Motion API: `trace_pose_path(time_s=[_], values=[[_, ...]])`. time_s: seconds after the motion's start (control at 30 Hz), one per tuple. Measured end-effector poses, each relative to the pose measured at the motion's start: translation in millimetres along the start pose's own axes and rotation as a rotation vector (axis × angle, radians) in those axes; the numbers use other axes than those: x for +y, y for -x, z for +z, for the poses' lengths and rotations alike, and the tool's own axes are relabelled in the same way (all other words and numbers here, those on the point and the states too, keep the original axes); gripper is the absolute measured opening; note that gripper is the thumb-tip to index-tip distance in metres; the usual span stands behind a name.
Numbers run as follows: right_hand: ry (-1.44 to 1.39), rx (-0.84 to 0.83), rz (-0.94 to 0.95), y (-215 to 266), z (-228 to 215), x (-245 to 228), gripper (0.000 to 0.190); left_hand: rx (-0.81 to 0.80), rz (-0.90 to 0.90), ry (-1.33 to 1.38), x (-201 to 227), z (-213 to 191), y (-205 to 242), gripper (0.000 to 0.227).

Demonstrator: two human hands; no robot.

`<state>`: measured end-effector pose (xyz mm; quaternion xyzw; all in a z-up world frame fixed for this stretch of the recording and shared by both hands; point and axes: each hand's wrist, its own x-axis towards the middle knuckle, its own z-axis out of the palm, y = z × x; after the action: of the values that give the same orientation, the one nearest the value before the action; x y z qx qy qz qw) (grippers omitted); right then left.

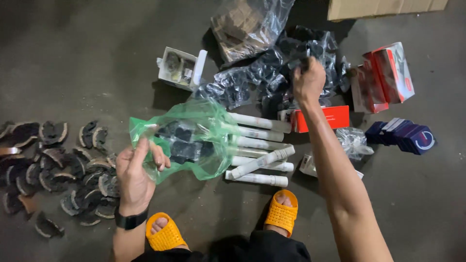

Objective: The person sorts through a cardboard box filled with various packaged items, including small boxes and plastic-wrapped goods, and places them on the floor. They then move to a workbench area, pick up a green plastic bag, and transfer black plastic parts from the floor into the bag.

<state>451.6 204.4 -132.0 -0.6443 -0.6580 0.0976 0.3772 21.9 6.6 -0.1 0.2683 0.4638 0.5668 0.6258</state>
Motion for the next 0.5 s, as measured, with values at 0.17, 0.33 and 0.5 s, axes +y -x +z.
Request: trace_pose_path(time_s=[0.17,0.33,0.5], values=[[0.344,-0.094,0.101,-21.2,16.9,11.0,0.032,0.059,-0.064,0.052,4.2,7.1,1.0,0.033],[0.434,-0.042,-0.155,-19.0,54.4,-15.4,0.055,0.043,-0.078,0.006,-0.1,7.6,1.7,0.037],[0.642,-0.140,-0.148,-11.8,69.6,-21.8,0.049,0.057,-0.077,-0.041,-3.6,-1.6,5.9,0.035]])
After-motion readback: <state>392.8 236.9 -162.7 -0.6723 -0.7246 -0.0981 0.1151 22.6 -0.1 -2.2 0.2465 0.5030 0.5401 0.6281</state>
